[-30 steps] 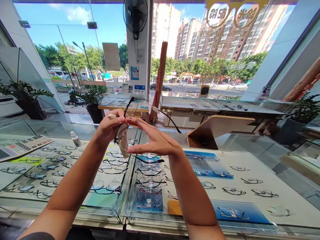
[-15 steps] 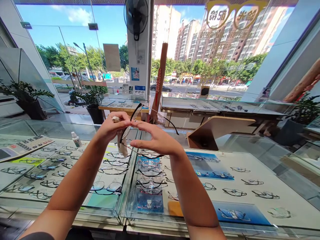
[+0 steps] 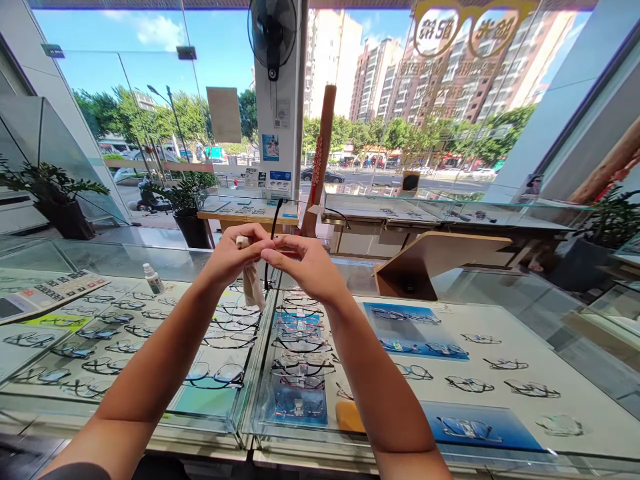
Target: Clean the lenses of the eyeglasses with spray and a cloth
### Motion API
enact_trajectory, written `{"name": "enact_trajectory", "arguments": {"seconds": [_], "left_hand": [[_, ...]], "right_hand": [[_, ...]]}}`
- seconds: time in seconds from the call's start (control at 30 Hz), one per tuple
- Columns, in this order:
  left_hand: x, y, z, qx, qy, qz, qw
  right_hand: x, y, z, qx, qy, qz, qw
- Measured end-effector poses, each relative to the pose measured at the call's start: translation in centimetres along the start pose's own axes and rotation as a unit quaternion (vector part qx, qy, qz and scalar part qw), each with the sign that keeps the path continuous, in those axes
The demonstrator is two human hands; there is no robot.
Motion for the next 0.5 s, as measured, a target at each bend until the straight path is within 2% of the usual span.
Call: {"name": "enact_trajectory", "arguments": {"seconds": [0.2, 0.33, 0.5], "left_hand": [[-0.1, 0.5, -0.3, -0.027, 0.007, 0.012, 1.0], [-0.1, 0.2, -0.7, -0.026, 0.026, 0.007, 0.999], [-0.4, -0.2, -0.7, 0.007, 0.005, 0.066, 0.998]], "right_hand": [[-0.1, -0.4, 0.4, 0.021, 0.002, -0.045, 0.999], [-0.4, -0.6, 1.1, 0.035, -0.018, -0.048, 0.998], [-0.6, -0.5, 2.0, 0.034, -0.033, -0.024, 0.999]]}}
Point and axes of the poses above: each hand's wrist, its own x-axis towards the middle knuckle, its own y-axis out of the palm, z = x × y, the point moved 4 cm from there along x, towards the middle knuckle, and after that the axes turned 8 degrees about z, right-handed, at the moved point
